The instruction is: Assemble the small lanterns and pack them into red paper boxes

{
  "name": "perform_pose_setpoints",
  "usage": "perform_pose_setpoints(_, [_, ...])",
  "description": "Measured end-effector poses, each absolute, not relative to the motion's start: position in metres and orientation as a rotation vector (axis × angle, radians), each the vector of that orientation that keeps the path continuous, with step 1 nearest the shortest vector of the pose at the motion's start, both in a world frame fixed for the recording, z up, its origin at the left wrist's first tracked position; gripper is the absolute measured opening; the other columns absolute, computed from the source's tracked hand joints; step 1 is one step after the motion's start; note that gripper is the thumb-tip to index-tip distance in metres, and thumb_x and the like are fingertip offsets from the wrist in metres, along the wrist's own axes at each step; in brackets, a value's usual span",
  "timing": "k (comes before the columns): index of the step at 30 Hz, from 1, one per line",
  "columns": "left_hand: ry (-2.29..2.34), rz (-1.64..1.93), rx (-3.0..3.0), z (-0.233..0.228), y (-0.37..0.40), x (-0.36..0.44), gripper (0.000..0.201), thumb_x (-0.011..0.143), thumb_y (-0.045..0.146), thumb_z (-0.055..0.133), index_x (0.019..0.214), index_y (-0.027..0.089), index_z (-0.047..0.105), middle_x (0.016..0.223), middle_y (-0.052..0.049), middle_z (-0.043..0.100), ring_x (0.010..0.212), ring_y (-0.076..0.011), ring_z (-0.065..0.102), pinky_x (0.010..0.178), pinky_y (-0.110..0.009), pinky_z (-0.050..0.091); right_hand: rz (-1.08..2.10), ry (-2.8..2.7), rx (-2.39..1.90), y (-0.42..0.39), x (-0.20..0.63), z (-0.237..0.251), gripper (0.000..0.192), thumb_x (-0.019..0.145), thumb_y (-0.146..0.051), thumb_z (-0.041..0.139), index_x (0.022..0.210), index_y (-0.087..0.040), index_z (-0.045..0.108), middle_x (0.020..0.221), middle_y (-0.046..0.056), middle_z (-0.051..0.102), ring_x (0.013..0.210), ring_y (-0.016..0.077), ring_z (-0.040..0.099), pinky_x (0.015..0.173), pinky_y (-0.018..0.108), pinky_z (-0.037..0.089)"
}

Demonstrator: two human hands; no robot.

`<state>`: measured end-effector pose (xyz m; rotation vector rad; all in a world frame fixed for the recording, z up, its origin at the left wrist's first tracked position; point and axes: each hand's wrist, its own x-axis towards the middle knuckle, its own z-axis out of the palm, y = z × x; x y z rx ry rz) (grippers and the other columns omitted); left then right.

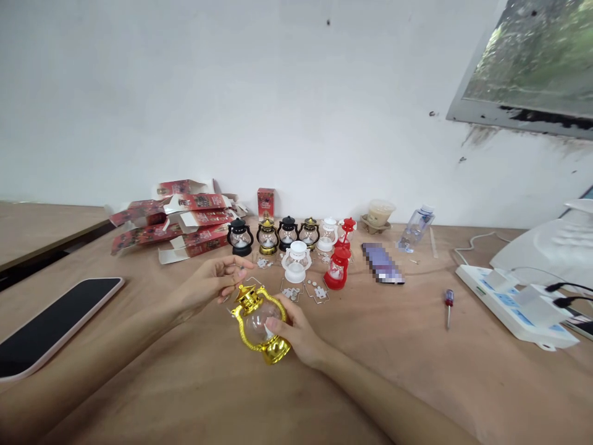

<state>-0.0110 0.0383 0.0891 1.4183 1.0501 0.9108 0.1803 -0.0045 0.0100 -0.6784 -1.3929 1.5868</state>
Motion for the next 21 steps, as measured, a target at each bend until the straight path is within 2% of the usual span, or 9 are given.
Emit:
perform_pose_setpoints(7, [1.024,0.897,1.396,0.0830,0.0416,-0.0112,0.037,0.062,0.035,0.074,0.087,0.014,0.056,0.047,0.008,0.047,0.036,-0.0032,0.033,0.034,-0.015,0.028,1.554,-1.393,-0.666,-0.0039,0.1813,0.0074,0.037,0.072,-0.051,0.068,0.092,-0.021,0.060,0.080,-0.001,0.056,0.075,0.0158,0.052,0.069,0.025,0.041])
perform_pose_setpoints(21, [1.021,0.877,1.340,0.0819,0.0426,-0.0102,0.038,0.062,0.037,0.075,0.085,0.015,0.053,0.043,0.011,0.042,0.036,-0.0029,0.030,0.035,-0.015,0.022,1.579,-1.400,-0.652,-0.0041,0.1823,0.0070,0.037,0.071,-0.052,0.068,0.090,-0.021,0.058,0.079,-0.002,0.053,0.071,0.0140,0.047,0.065,0.023,0.036])
